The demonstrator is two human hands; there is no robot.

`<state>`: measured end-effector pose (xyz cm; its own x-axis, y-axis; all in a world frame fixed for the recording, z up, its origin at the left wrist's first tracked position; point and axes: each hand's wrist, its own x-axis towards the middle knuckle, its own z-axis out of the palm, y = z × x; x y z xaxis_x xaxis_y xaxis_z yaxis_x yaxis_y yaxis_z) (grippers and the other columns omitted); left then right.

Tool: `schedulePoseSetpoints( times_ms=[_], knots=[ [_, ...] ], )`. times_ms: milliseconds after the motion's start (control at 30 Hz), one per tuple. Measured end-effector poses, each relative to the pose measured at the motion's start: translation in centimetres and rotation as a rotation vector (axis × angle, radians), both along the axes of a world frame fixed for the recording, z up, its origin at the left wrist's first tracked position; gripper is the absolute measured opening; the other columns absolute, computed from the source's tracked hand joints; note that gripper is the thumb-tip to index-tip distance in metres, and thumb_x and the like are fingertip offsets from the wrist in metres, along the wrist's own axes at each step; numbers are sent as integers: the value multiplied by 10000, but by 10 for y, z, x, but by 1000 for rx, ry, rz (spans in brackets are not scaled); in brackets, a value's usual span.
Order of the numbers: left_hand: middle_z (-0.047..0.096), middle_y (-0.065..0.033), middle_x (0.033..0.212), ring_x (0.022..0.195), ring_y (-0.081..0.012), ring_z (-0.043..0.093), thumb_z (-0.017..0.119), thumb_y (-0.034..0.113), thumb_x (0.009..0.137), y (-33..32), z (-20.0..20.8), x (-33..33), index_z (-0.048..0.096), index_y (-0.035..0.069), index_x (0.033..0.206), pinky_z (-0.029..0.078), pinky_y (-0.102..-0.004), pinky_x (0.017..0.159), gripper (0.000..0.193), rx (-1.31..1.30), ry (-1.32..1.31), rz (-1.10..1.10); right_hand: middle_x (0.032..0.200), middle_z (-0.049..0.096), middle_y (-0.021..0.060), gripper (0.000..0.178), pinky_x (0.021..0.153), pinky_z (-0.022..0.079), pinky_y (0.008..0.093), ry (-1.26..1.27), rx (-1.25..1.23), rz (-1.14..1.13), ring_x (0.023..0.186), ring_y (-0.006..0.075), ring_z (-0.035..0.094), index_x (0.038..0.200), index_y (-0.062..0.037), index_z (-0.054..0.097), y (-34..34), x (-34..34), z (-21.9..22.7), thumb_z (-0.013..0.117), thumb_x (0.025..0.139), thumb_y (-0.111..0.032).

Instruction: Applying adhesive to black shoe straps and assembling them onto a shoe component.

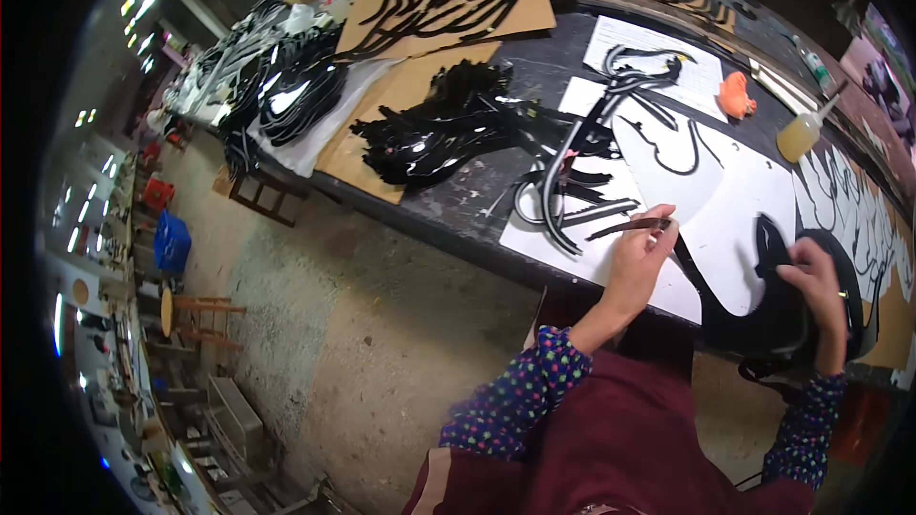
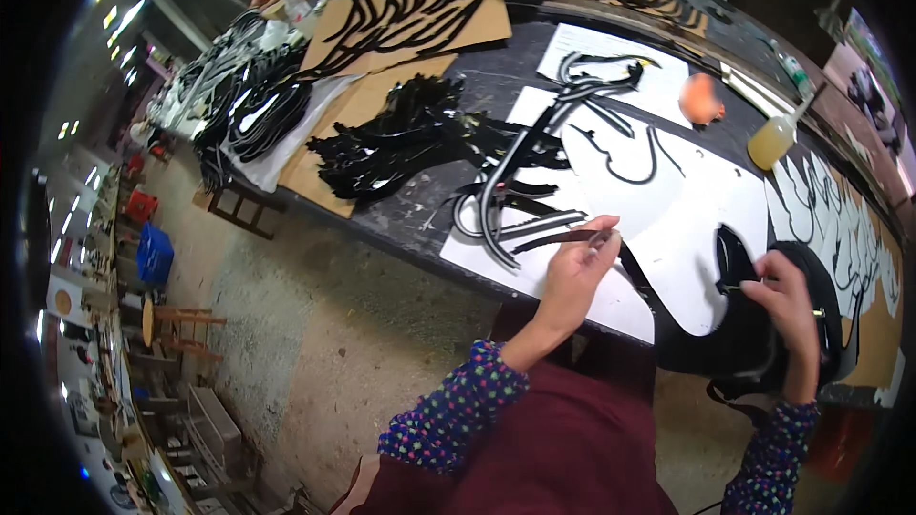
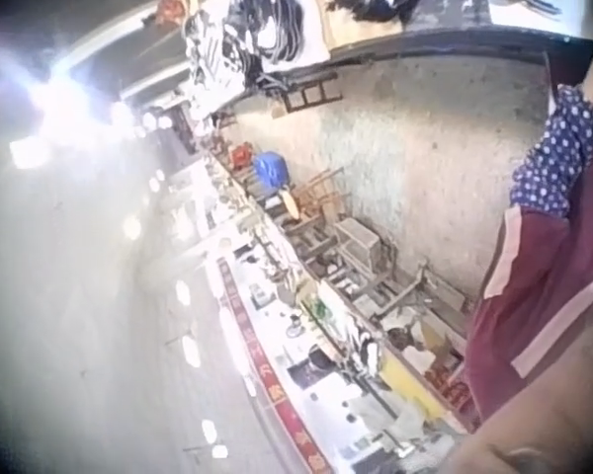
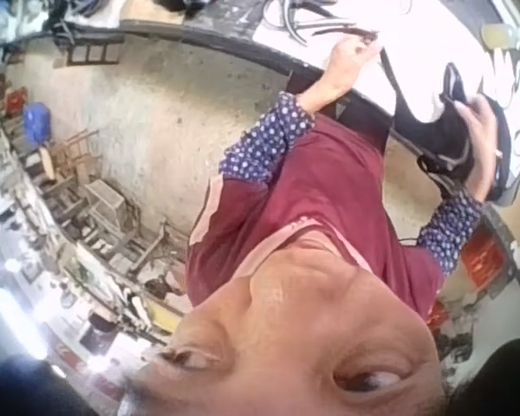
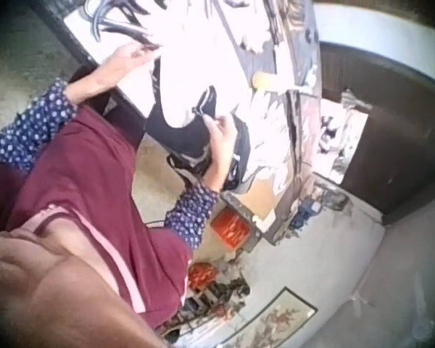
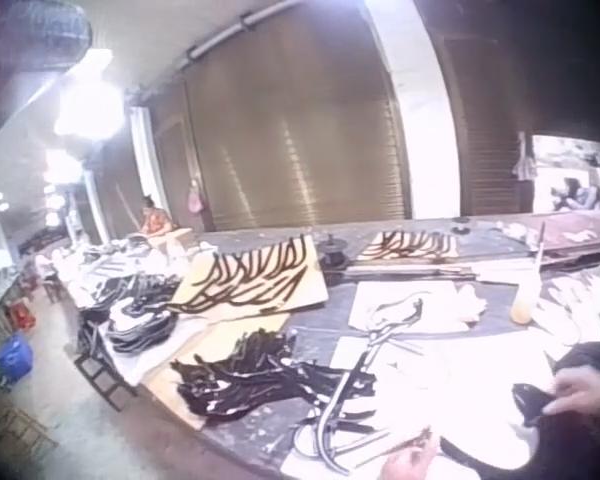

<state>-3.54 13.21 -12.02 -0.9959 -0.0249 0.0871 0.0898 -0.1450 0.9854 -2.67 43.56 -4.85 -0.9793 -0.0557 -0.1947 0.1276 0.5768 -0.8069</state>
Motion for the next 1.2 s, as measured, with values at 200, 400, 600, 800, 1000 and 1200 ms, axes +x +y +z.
schedulePoseSetpoints(
  times_ms=[200,400,600,800,1000,1200],
  knots=[
    [606,-82,871,705,-117,574,545,390,914,-12,10,49,522,-23,1200,498,-234,585,503,75,-382,-574,1122,546,120,310,915,449,337,474,-334,170,984,230,571,1098,-76,520,-74,33,137,621,808,-117],
    [510,-119,1186,1061,-178,497,749,277,756,-15,99,111,353,-1,1348,427,-292,887,764,386,-225,-1175,1145,563,150,411,904,457,327,594,-443,152,948,227,595,1207,-33,510,-158,29,154,609,827,-154],
    [410,-114,1319,1170,-181,431,738,233,759,-66,141,145,275,26,1402,343,-330,990,820,530,-369,-623,869,617,49,370,671,461,178,222,-597,286,748,64,587,1155,40,494,-205,-2,135,616,822,-68],
    [217,-193,1466,1325,-315,306,642,238,667,-111,163,167,46,39,1464,249,-440,1098,1015,678,93,235,868,592,23,289,589,439,175,-346,-848,616,686,55,537,1075,-20,476,-301,15,105,635,866,-141],
    [380,-274,1361,1249,-350,413,452,256,818,-210,155,152,312,-76,1348,338,-460,1053,641,612,171,564,988,576,57,292,726,503,263,-577,-761,830,848,136,609,1152,-8,445,-345,-15,51,556,927,-157],
    [547,-195,1209,1131,-319,524,377,279,889,-412,195,43,476,-14,1208,396,-532,965,444,394,141,613,967,611,54,168,726,475,229,-716,-602,878,818,98,595,1048,-21,538,-310,-40,3,519,949,-156]
  ],
)
